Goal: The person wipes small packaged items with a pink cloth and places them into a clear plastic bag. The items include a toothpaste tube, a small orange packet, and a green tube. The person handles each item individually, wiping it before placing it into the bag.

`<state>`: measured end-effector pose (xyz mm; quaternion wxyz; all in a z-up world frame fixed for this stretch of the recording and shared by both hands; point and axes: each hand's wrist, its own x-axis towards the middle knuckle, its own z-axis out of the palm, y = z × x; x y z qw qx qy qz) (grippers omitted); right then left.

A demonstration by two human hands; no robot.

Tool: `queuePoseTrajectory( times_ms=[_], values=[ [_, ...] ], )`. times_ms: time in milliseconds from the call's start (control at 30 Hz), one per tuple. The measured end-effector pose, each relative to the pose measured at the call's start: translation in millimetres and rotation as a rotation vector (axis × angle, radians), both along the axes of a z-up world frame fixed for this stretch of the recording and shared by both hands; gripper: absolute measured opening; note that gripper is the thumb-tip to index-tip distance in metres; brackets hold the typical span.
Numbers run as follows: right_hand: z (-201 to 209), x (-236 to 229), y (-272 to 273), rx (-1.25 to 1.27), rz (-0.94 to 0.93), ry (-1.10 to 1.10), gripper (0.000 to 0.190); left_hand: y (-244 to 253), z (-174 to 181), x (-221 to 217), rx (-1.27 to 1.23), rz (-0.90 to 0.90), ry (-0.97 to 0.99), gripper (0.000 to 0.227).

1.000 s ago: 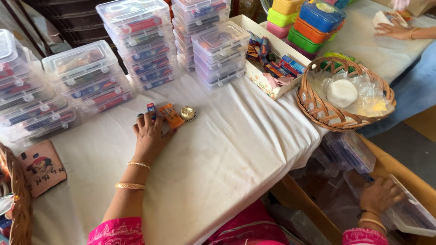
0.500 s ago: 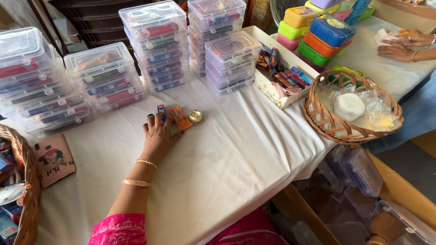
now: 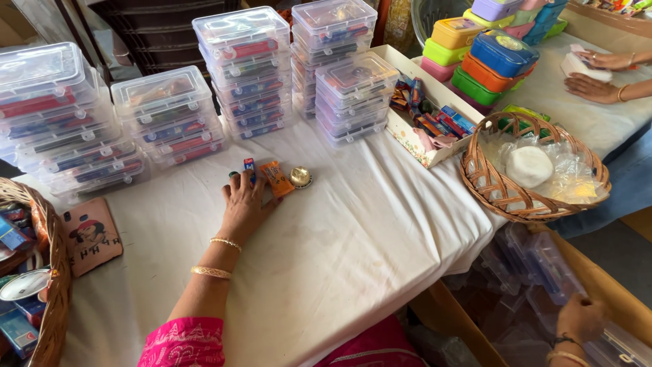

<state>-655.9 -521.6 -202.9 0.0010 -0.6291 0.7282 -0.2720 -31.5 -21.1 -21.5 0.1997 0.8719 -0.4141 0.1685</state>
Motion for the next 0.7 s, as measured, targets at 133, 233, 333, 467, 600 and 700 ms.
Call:
queuePoseTrajectory(
  times_ms=[133, 233, 333, 467, 600, 700],
  values=[
    [-14.8, 1.2, -25.1, -0.152, 0.043, -0.536, 0.027, 0.0, 3.0, -2.7, 0.012, 0.009, 0.009, 0.07],
    [-55.2, -13.4, -66.8, 0.01, 0.223, -1.248, 0.034, 0.6, 6.2, -4.8, 0.009, 0.007, -0.006, 0.07],
    [-90.4, -37.0, -117.6, 0.297, 0.518, -0.916, 0.034, 0.8, 12.4, -8.8, 0.001, 0.0, 0.003, 0.073],
    [-45.4, 6.1, -59.2, 0.297, 0.567, -0.374, 0.049, 1.4, 7.7, -7.0, 0.012, 0.008, 0.008, 0.071],
    [-41.6, 24.1, -48.0, 0.004, 0.455, -0.068, 0.059, 0.7, 6.3, -5.2, 0.016, 0.009, 0.012, 0.069],
    [-28.9, 23.9, -39.1, 0.076, 0.43, -0.024, 0.063, 0.2, 5.2, -4.6, 0.023, 0.012, 0.016, 0.072]
  ],
)
